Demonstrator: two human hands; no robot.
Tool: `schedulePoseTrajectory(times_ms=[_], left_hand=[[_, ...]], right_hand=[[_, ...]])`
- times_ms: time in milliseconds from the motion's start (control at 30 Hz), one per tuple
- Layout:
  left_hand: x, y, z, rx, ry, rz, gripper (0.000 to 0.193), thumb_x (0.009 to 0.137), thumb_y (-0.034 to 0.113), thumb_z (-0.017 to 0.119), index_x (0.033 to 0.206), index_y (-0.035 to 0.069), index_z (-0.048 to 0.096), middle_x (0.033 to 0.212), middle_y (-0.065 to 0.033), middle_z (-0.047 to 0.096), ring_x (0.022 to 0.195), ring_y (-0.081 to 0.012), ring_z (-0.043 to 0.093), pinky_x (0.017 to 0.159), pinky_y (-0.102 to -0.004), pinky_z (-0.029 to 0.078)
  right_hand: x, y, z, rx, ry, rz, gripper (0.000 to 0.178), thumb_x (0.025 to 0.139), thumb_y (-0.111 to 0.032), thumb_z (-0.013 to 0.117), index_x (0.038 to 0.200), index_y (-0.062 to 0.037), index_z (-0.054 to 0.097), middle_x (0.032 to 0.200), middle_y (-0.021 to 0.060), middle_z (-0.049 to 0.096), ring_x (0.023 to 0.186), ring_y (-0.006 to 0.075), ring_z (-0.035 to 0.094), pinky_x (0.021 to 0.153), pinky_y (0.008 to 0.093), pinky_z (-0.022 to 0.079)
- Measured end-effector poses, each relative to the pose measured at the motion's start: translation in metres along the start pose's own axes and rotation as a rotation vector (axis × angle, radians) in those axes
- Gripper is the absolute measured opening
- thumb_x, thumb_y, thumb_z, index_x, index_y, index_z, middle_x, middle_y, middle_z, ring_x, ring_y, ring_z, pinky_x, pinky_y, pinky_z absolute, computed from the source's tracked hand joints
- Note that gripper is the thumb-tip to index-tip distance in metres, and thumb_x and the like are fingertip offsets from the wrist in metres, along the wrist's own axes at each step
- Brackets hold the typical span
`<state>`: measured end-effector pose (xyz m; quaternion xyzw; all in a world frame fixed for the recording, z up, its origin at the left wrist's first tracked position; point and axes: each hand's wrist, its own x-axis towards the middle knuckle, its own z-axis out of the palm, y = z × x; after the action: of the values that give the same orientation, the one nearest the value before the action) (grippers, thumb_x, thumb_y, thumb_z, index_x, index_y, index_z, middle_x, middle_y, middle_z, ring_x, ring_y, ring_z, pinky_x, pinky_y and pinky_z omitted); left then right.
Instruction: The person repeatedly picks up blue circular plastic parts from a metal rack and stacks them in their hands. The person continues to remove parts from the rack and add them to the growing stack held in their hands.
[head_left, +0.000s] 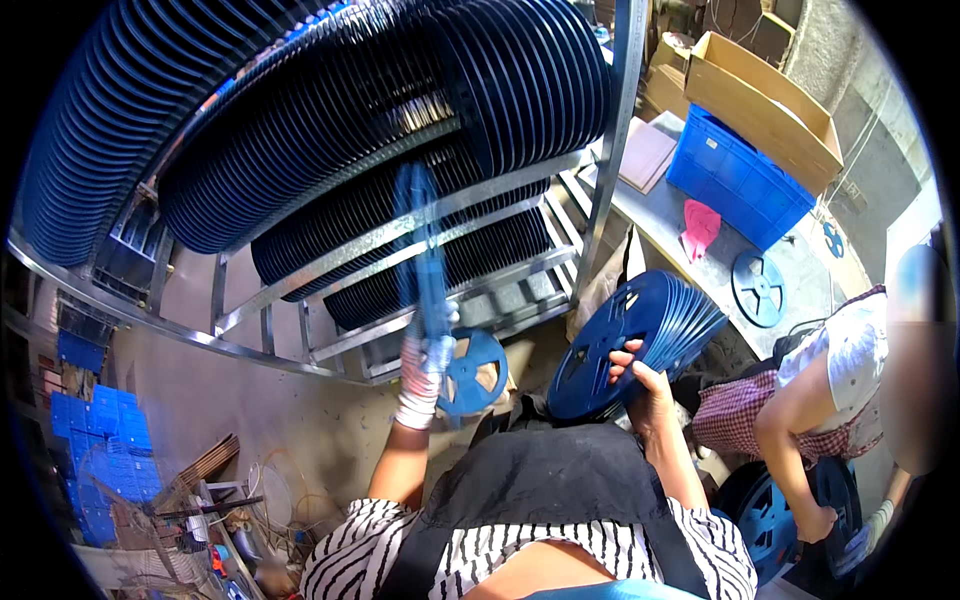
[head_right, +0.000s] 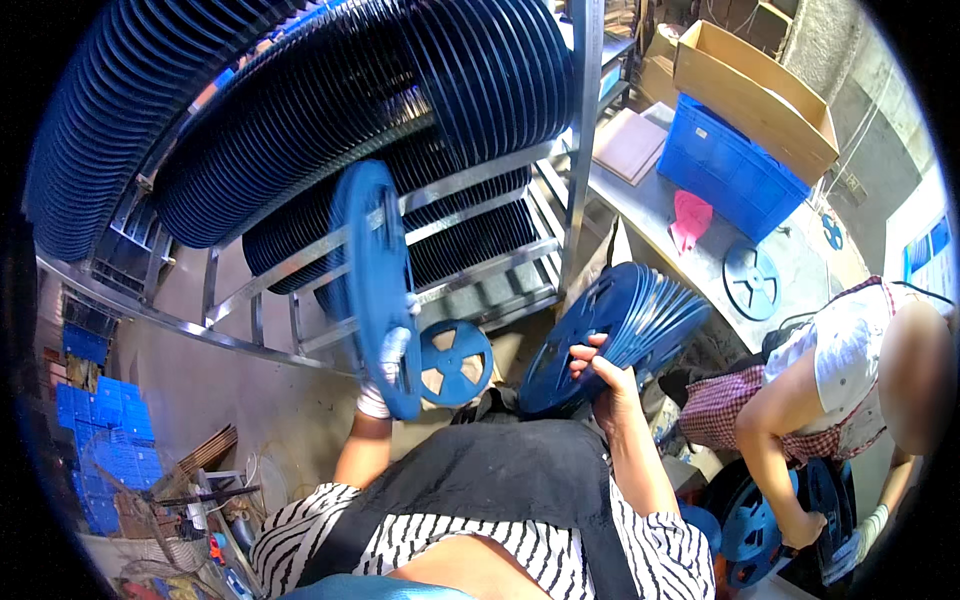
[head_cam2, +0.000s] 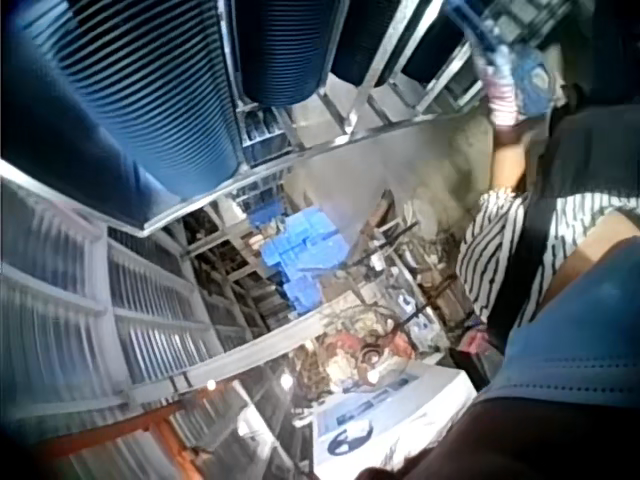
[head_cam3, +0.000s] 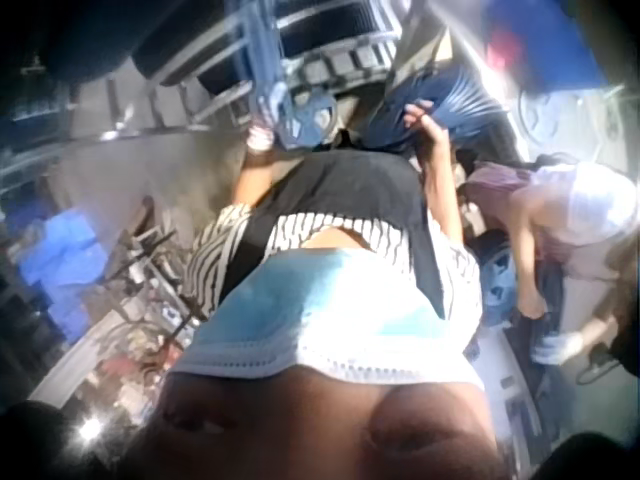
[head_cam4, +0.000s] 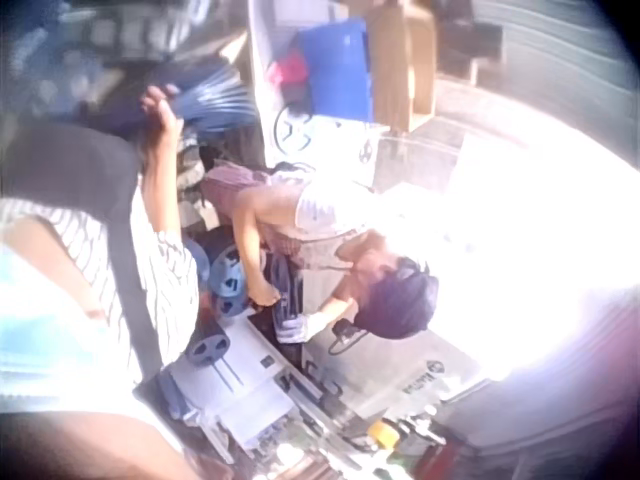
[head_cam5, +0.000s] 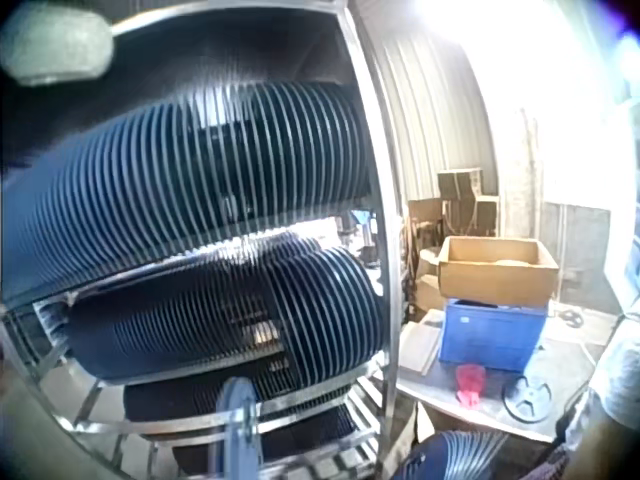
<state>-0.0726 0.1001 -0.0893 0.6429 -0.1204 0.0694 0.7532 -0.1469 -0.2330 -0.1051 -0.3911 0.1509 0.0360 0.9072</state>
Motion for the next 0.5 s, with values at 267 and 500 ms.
schedulePoseTrajectory(times_ms=[267, 500], left_hand=[[0.162, 0.046, 0.015, -0.769, -0.005, -0.058, 0.047, 0.094, 0.017, 0.054, 0.137, 0.003, 0.041, 0.131, -0.0175, 0.053, 0.117, -0.0246, 0.055, 0.104, -0.0394, 0.043], [0.263, 0.036, 0.039, -0.441, 0.08, 0.052, 0.035, 0.092, 0.018, 0.06, 0.126, 0.011, 0.056, 0.111, -0.0039, 0.064, 0.099, -0.0171, 0.062, 0.091, -0.0336, 0.049]], right_hand=[[0.008, -0.01, -0.017, 0.066, 0.036, 0.023, 0.046, 0.077, -0.014, 0.069, 0.118, -0.0046, 0.051, 0.097, 0.0144, 0.068, 0.083, 0.0226, 0.065, 0.081, 0.0384, 0.052], [0.019, -0.024, -0.029, 0.089, 0.046, 0.002, 0.045, 0.077, -0.013, 0.067, 0.118, -0.0047, 0.05, 0.097, 0.0146, 0.067, 0.082, 0.0228, 0.065, 0.081, 0.0386, 0.053]])
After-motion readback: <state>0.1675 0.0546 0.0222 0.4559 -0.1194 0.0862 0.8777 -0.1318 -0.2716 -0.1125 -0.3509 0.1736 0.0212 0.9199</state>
